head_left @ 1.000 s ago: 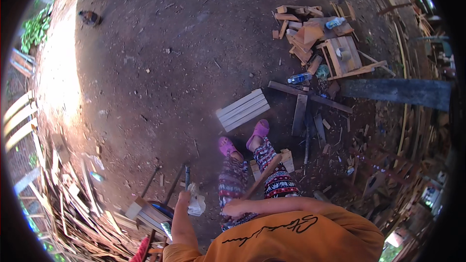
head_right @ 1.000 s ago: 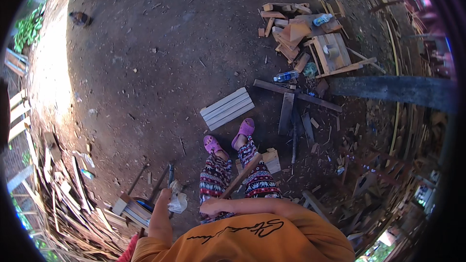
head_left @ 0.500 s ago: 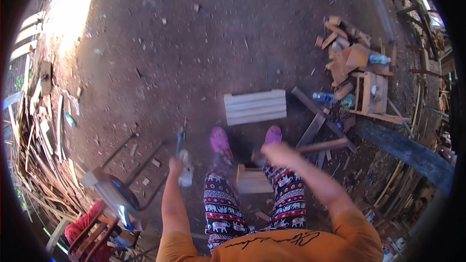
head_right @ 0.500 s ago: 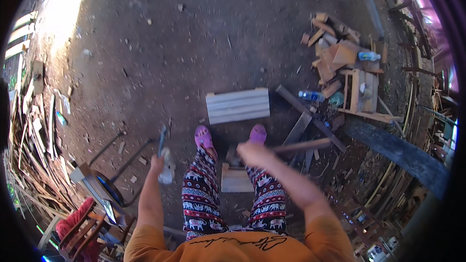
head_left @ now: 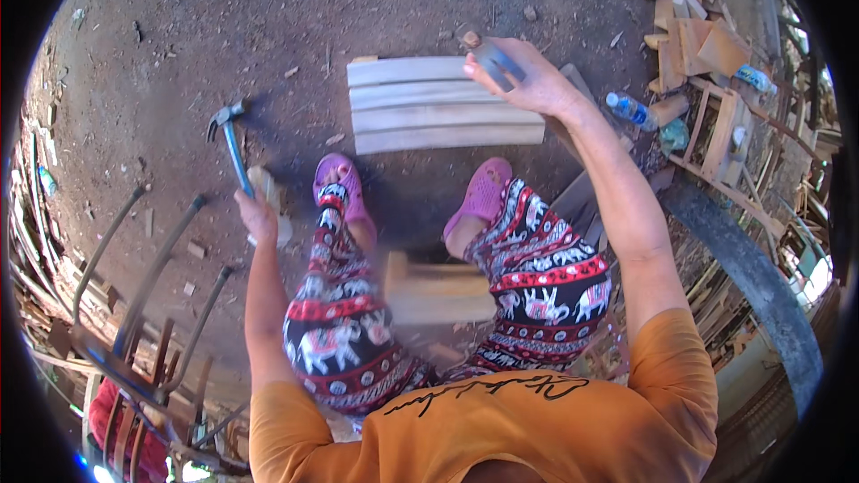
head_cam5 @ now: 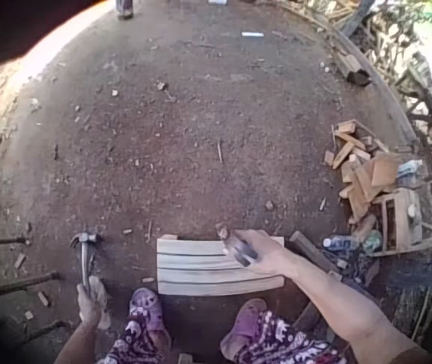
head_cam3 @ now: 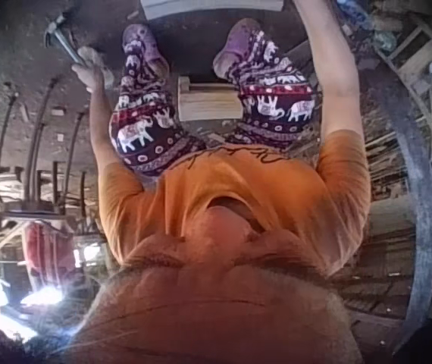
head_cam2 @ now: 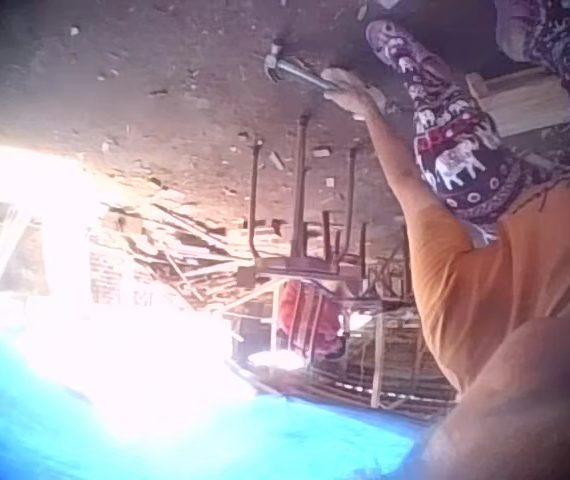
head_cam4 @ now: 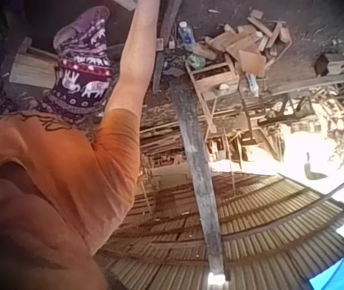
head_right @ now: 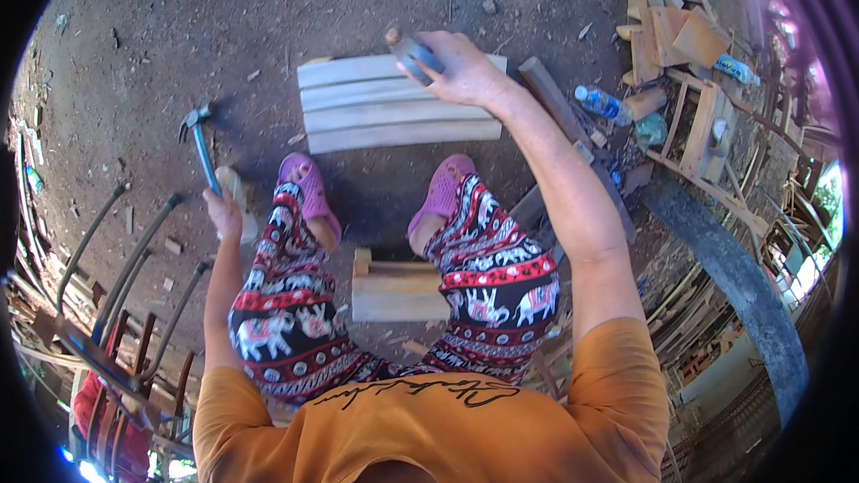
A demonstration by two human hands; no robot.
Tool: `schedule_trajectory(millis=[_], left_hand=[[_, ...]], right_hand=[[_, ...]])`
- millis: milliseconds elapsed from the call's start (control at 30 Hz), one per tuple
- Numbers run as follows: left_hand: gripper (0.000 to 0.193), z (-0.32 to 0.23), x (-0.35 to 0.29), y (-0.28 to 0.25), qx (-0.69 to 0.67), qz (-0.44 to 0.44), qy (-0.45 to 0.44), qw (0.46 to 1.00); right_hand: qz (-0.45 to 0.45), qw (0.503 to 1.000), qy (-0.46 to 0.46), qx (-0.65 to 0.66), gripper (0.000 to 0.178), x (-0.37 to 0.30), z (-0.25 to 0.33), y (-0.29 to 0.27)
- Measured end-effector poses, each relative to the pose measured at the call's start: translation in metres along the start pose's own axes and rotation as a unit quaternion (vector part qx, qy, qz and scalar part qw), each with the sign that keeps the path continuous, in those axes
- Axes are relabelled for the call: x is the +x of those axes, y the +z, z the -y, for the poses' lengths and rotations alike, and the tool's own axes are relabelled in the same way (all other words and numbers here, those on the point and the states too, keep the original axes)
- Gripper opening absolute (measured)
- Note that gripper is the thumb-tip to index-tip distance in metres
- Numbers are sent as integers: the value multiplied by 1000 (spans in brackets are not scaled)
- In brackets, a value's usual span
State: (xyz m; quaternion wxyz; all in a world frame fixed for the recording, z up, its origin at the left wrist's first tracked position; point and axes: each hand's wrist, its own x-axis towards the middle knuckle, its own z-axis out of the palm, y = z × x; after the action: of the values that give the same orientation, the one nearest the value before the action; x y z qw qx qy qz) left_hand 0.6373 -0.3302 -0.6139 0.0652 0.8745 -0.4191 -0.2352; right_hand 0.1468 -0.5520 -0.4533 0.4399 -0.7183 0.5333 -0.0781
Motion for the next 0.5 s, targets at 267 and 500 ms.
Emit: schedule_trajectory(millis=[267, 500], left_hand=[[27, 22, 17, 4, 40, -52, 120, 991], [45, 1, 11, -2, 6, 27, 55, 998]], right_hand=[[20, 986, 156, 54, 56, 13, 1, -15], [-176, 956, 235, 17, 57, -101, -90, 3]])
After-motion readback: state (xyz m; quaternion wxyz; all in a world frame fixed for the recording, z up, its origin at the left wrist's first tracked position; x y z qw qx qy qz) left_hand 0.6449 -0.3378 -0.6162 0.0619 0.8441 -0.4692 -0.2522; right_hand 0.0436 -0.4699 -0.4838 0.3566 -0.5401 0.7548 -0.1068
